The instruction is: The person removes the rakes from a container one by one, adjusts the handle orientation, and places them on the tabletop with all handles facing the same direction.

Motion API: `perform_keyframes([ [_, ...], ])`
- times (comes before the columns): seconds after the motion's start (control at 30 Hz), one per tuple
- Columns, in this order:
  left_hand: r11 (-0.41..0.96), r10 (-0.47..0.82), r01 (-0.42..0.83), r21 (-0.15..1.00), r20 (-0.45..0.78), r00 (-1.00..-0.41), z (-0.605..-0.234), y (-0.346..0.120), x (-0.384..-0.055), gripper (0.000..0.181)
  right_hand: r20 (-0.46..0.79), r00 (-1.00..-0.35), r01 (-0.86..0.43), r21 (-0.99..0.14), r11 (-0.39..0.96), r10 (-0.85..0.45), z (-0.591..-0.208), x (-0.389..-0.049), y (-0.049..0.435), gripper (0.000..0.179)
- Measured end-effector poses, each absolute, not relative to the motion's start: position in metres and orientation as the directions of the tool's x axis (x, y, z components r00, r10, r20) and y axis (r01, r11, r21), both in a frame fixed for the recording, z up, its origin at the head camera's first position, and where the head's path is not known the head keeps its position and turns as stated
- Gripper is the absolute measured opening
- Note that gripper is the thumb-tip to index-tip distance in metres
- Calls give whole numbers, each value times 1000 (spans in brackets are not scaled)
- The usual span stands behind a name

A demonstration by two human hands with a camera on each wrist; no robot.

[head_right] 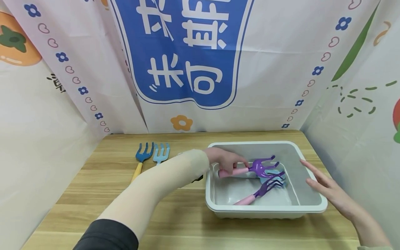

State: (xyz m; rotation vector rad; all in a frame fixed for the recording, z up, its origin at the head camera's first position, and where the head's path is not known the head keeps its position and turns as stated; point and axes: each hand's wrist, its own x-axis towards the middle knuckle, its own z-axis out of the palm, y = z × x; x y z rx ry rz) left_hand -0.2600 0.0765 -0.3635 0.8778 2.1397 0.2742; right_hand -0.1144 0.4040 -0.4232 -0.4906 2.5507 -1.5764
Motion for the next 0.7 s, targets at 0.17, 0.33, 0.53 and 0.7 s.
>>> perform_keyframes([
  [0.17,696,711,563,447,-540,-450,-357,79,-262,79,69,-947,-203,-885,418,-315,-423,-114,405,57],
  [0.33,602,795,649,465,-424,-433,-349,79,-269,76,73,-949,-207,-879,429,-308,-422,-115,405,57],
  [0.53,597,802,593,540,-412,-432,-339,73,-274,70,78,-946,-210,-888,409,-315,-421,-115,403,57],
  [0.7,605,796,550,575,-431,-425,-333,64,-275,68,80,-944,-210,-892,399,-319,-421,-113,402,57],
])
